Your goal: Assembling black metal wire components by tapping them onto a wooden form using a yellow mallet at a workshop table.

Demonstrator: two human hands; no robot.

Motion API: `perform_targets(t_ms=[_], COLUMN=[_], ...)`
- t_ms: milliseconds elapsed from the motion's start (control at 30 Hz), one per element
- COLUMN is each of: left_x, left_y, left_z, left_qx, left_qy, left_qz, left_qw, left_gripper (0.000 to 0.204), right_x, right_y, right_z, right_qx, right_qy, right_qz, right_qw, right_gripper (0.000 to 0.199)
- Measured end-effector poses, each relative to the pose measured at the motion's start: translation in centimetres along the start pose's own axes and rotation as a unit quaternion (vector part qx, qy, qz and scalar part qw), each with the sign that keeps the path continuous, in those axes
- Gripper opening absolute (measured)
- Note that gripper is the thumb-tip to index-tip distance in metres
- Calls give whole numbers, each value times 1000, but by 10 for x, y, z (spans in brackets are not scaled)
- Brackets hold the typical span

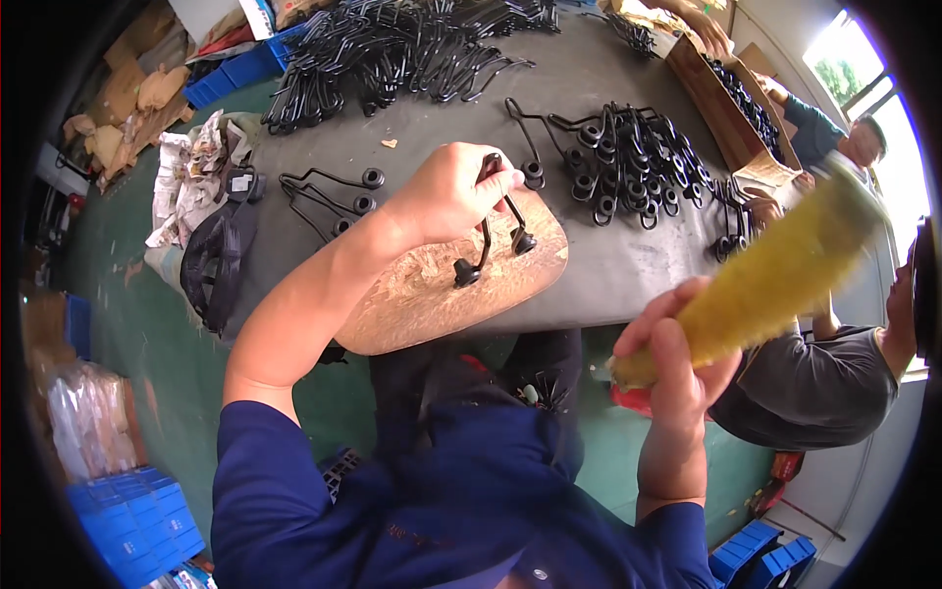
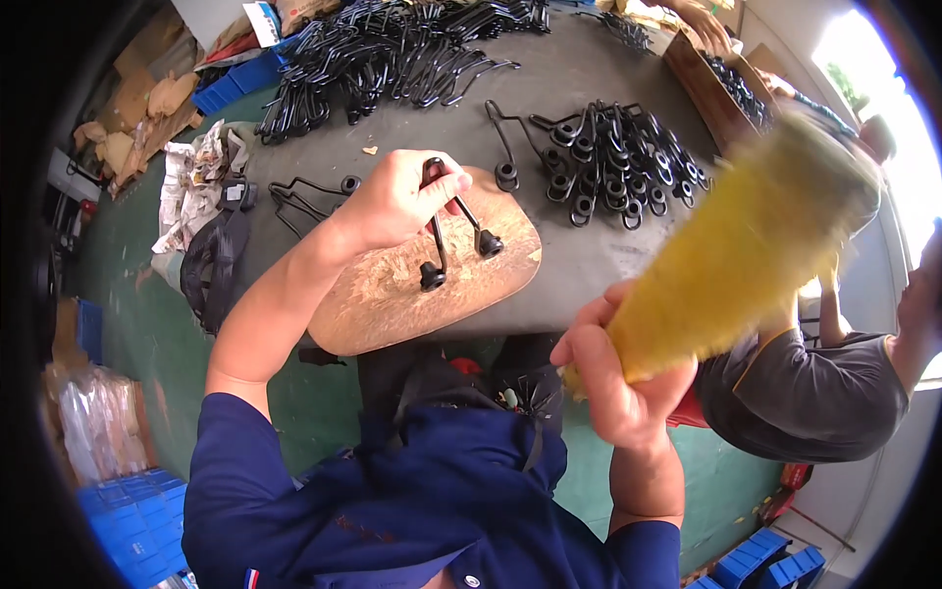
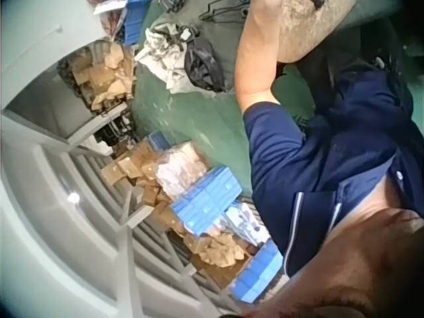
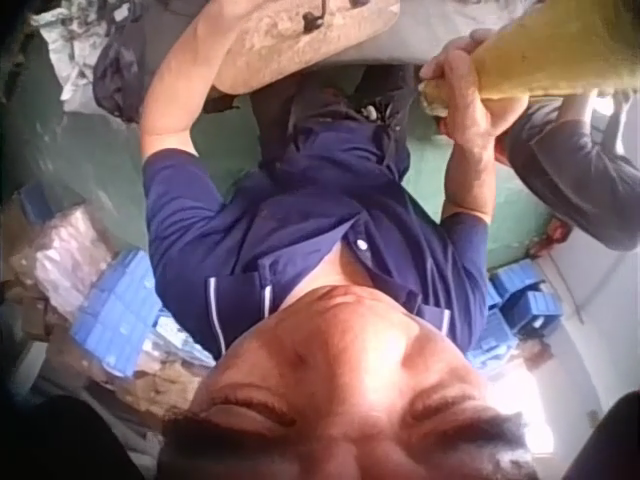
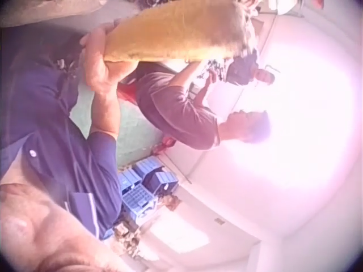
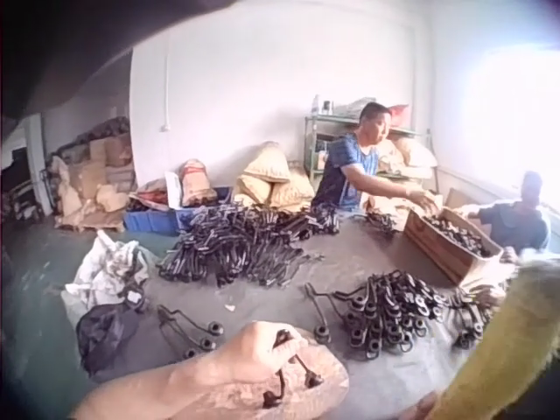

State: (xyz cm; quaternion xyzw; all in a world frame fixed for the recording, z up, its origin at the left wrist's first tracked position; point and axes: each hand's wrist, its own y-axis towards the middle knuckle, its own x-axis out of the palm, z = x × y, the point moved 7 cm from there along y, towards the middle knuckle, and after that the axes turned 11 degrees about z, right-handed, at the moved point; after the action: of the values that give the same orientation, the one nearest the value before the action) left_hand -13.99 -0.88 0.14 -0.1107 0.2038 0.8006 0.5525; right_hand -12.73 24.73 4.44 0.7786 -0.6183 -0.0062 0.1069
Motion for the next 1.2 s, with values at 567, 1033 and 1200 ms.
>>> perform_targets(t_ms=[567, 1033, 1200], left_x=[-10, -88, -185], left_y=[6, 9, 4], left_z=[-12, -43, -119], left_qx=[56, -108, -193], left_qy=[40, -153, -150], left_qz=[33, 85, 179], left_qw=[997, 979, 953], left_gripper=[29, 22, 24], right_x=[54, -16, -47], right_y=[-50, -33, 11], right_z=[21, 116, 149], right_qx=[-349, 244, 213], right_qy=[-368, -213, -172], right_qz=[-307, -187, -66], right_qw=[805, 927, 960], right_gripper=[11, 26, 18])
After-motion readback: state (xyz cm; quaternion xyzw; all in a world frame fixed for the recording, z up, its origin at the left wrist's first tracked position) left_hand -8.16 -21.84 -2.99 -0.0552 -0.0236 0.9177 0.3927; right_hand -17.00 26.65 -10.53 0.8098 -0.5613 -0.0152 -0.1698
